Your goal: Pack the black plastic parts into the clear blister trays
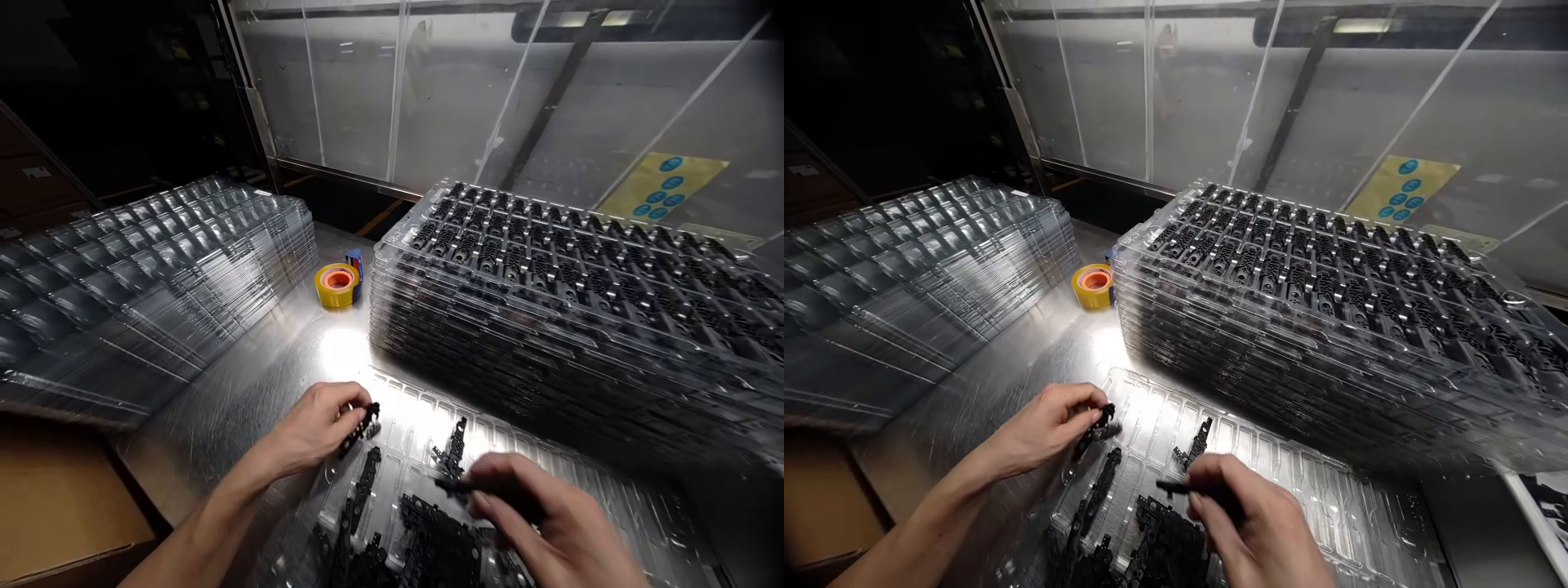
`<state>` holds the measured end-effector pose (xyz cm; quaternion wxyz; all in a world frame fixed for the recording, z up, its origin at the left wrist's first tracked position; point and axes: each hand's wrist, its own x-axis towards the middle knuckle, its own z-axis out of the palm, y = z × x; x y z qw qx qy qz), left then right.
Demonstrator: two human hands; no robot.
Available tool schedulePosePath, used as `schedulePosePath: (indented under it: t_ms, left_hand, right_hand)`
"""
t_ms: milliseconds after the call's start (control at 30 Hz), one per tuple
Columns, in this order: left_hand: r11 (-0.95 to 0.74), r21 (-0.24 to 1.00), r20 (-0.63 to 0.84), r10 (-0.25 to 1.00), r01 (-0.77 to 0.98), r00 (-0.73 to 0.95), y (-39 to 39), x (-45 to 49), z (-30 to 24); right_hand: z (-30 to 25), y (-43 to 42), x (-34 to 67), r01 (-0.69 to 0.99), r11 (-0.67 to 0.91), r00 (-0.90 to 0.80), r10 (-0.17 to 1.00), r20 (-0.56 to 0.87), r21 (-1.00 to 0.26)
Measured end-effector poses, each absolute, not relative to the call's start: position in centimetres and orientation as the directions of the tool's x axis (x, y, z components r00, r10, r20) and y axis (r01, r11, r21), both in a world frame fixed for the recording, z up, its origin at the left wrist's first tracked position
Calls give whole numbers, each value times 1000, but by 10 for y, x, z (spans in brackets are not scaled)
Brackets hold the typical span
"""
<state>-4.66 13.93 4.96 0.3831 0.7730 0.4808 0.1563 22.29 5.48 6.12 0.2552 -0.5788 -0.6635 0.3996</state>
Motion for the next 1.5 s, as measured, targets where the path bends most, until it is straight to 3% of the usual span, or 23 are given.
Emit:
schedulePosePath:
  t_ms: [67,200,267,333,467,567,667,767,900,1033,1133,1200,1333,1400,1500]
  left_hand:
    - [-312,690,-94,856,653,508,139,-42,48]
    - [-498,716,-154,571,489,807,125,-40,46]
    - [-550,678,-48,630,488,775,119,-41,45]
    - [-565,639,117,742,522,660,117,-42,43]
    - [-492,712,324,863,501,386,124,-42,31]
    - [-453,723,387,891,522,237,132,-44,14]
    - [-512,666,397,859,542,323,136,-47,-5]
    - [-535,627,365,844,566,393,133,-48,-13]
    - [-396,735,299,918,551,260,129,-48,-4]
    - [-74,939,20,986,335,164,133,-57,9]
    - [111,985,-135,974,134,181,142,-69,17]
    - [149,984,-168,957,96,237,149,-76,23]
    - [102,950,-225,880,295,419,167,-78,43]
    - [-37,892,-234,814,450,531,177,-76,58]
    - [-262,800,-265,654,540,709,194,-69,79]
  right_hand:
    - [56,70,206,584,67,-136,991,-16,-809]
    - [39,98,179,586,218,-148,976,161,-781]
    - [28,107,169,650,228,-129,973,191,-724]
    - [16,112,161,771,270,-149,957,249,-576]
    - [-5,115,144,881,384,-303,907,292,-278]
    - [-12,113,134,875,424,-359,892,275,-234]
    - [-11,109,134,861,450,-399,886,234,-238]
    - [-8,106,137,836,466,-433,885,171,-290]
    - [-5,103,139,808,459,-435,887,151,-368]
    - [-1,101,151,808,426,-386,905,180,-407]
    - [1,96,174,858,362,-312,931,189,-364]
    - [-1,91,190,929,251,-209,963,173,-271]
    - [-4,82,203,990,85,-77,994,75,-109]
    - [-3,80,199,993,73,-70,997,35,-97]
    - [-1,79,193,992,51,-48,998,29,-116]
